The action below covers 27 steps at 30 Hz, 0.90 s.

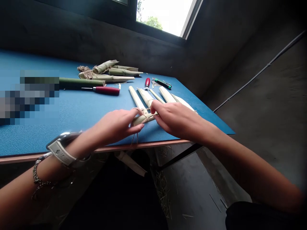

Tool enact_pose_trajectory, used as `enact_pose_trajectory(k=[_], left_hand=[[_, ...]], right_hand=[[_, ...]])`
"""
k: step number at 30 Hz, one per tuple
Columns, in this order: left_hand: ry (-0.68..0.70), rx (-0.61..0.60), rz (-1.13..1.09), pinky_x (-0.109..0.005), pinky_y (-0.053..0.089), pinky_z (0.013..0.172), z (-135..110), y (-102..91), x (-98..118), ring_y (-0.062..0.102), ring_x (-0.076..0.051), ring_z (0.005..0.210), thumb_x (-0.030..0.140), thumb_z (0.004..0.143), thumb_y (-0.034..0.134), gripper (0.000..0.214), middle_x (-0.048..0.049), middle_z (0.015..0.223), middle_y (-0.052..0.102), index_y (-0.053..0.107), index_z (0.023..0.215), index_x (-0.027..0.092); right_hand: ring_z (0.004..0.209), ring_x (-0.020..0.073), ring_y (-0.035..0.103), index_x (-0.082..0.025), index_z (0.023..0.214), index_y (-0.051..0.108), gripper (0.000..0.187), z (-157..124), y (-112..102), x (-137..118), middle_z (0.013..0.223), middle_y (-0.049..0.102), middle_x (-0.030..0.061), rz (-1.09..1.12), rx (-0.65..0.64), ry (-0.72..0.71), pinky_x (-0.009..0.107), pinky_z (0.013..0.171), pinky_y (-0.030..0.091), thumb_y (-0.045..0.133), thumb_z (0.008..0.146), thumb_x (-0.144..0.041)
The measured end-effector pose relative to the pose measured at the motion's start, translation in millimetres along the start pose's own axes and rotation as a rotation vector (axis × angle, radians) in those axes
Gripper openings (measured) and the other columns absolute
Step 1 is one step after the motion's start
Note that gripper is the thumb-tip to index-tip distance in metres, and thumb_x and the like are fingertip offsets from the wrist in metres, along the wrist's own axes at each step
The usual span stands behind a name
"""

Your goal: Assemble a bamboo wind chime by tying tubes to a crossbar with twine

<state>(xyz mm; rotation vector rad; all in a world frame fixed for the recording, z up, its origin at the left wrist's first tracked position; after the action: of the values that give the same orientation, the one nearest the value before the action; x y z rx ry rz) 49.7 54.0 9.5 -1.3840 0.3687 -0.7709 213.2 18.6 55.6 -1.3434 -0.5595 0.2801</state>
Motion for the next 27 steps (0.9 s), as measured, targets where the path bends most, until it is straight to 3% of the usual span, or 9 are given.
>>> enact_pose_trajectory(k=[9,14,19,27], left_hand=[[-0.004,-0.106,-0.106,-0.025,0.038,0.054,4.6,-2.5,-10.1,0.058,-0.018,0.064,0.043,0.082,0.045,0.036,-0.0041,0.080,0.065,0.050,0.106,0.017],[0.046,-0.023,0.050,-0.027,0.042,0.060,5.6,5.8,-11.9,0.061,-0.021,0.073,0.036,0.084,0.042,0.027,-0.0072,0.086,0.065,0.053,0.098,0.016],[0.122,-0.006,0.211,-0.028,0.040,0.051,4.7,6.6,-7.7,0.061,-0.021,0.063,0.029,0.088,0.040,0.022,-0.0073,0.076,0.063,0.052,0.098,0.014],[0.175,0.000,0.227,-0.026,0.043,0.056,3.0,8.1,-8.3,0.062,-0.018,0.072,0.022,0.089,0.037,0.021,-0.0091,0.094,0.062,0.050,0.104,0.014]], right_hand=[[0.061,0.0103,0.039,-0.015,0.080,0.051,0.013,19.7,-1.6,7.0,0.073,0.054,0.0012,0.206,0.002,-0.088,0.024,0.057,0.024,0.042,0.089,-0.019],[0.067,0.0131,0.044,-0.011,0.080,0.052,0.020,12.5,7.6,-10.6,0.078,0.055,0.0065,0.011,0.086,-0.018,0.025,0.057,0.025,0.035,0.088,-0.006],[0.075,0.0166,0.049,-0.010,0.082,0.053,0.024,4.6,11.6,-19.6,0.083,0.057,0.0103,-0.101,0.100,-0.042,0.026,0.059,0.027,0.032,0.086,0.001],[0.057,0.0122,0.041,-0.014,0.081,0.054,0.015,20.0,-4.2,-6.2,0.073,0.057,0.0043,0.012,-0.006,0.022,0.026,0.052,0.021,0.041,0.086,-0.009]])
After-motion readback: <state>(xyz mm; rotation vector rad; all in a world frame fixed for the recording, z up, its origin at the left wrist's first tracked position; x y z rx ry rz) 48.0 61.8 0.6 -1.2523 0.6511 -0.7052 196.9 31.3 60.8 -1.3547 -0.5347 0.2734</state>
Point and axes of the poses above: each hand's wrist, its own z-axis towards the middle knuckle, its own y-axis out of the palm, x = y × z, the point moved 2 cm from there along z, towards the middle knuckle
